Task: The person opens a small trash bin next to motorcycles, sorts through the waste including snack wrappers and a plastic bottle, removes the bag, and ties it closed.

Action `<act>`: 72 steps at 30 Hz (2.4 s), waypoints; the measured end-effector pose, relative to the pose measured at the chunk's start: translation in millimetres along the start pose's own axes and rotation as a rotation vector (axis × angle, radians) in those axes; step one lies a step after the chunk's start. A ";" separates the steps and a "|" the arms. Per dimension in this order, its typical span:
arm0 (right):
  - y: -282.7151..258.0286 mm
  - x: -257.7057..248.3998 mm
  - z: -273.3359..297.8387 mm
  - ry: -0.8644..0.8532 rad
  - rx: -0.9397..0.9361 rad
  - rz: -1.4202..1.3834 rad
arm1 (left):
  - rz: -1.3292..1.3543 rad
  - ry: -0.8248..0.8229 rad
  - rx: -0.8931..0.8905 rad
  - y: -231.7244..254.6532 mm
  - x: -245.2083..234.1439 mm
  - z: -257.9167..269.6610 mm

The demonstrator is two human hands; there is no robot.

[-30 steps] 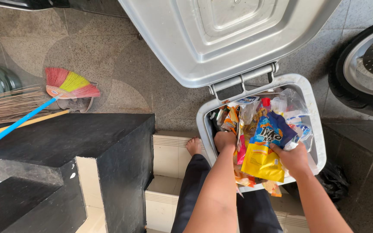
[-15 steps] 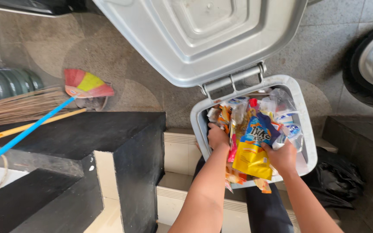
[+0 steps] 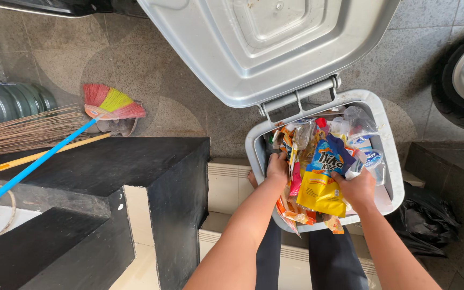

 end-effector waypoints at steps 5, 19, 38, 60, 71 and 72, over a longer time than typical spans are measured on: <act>-0.3 0.1 0.6 0.005 0.025 -0.058 | -0.182 -0.246 0.066 -13.6 -3.2 -4.4; -2.9 2.4 0.4 0.009 0.094 -0.077 | -0.390 -0.068 0.335 -5.1 -11.9 4.4; 1.2 11.7 0.0 0.009 -0.042 -0.082 | -0.530 0.213 -0.009 22.7 30.2 -41.5; 26.3 -1.9 -7.9 -0.074 0.220 -0.343 | -0.395 0.078 0.199 27.3 12.3 -42.8; 25.4 -5.9 -7.6 -0.072 0.225 -0.355 | -0.057 -0.033 -0.100 26.9 -11.2 -37.8; 26.1 -6.1 -7.4 -0.076 0.229 -0.354 | -0.055 -0.035 -0.097 27.6 -10.6 -33.5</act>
Point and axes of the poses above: each hand's wrist, its own z-axis away from the middle knuckle, its own x-axis out of the palm, y = z × x, the point moved 5 cm from there along -z, towards the middle knuckle, and after that the axes turned 7 degrees about -x, right-handed, at the moved point
